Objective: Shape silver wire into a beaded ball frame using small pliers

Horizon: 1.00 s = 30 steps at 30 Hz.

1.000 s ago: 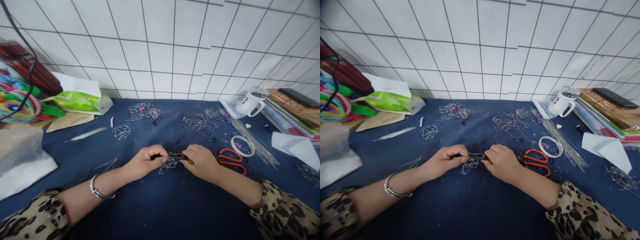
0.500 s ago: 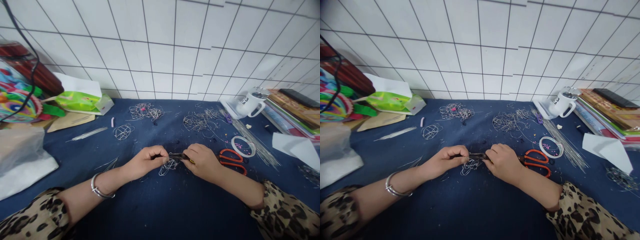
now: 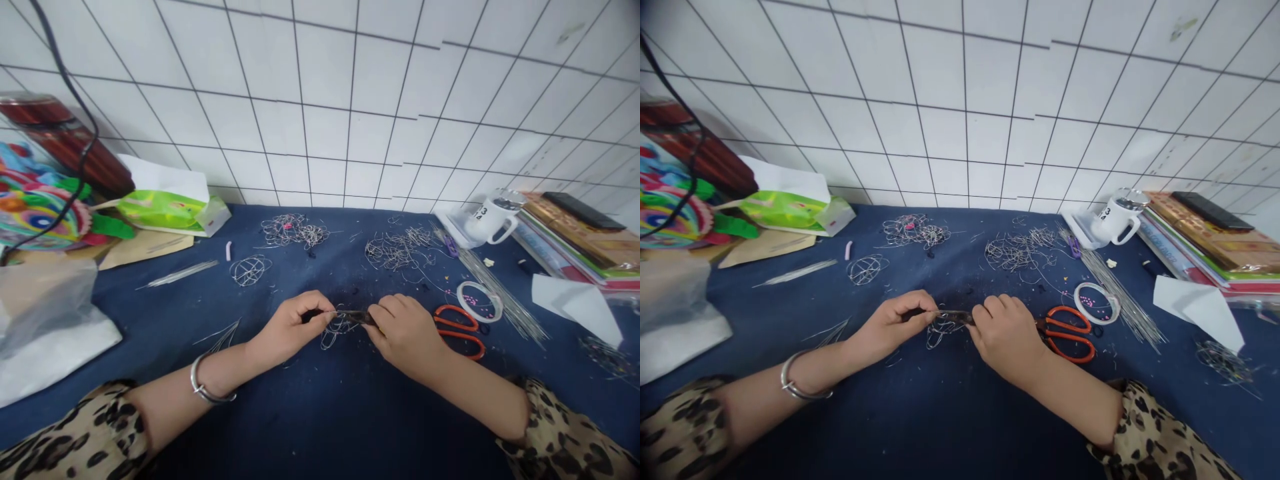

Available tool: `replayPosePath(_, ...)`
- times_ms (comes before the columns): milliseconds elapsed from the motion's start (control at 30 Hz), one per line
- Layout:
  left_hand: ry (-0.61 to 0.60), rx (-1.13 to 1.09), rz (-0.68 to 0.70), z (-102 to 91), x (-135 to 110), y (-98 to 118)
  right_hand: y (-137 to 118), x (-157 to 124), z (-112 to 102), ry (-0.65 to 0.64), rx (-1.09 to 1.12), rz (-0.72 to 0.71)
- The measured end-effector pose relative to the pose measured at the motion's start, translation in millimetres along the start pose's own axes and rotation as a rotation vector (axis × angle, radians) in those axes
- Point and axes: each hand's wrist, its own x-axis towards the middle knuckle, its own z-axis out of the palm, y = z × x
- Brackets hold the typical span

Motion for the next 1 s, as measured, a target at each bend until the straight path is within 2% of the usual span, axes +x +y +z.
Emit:
replayPosePath(167,0.034,0.039,0.022,0.3,-2,3,-5,1,-4,-0.007,-0.056,0.020)
replayPosePath(500,0.020,0.018,0.017,2.7,-4,3,-7,-1,-2,0.010,-0.061,0.007)
replayPosePath(633,-0.005,-0.015,-0.009,2.1,-4,3,-7,-2,-7,0.025,-0.175,-0.045)
replayPosePath(733,-0.044,-0.122,-0.069,2.5,-3,2,-5,-2,-11,0.049,-0.237,-0.106)
replayPosePath(833,-0.070,-0.232,-0.115,3.0,-3,1,0,-2,-9,0.083,-0.153,-0.084)
replayPosePath(933,-0.098,-0.288,-0.110,2.8,-3,-1,7,0,-3,0.103,-0.011,0.025)
replayPosePath(1000,-0.122,-0.309,-0.098,2.3,-3,-2,11,0,1,0.073,0.055,0.067)
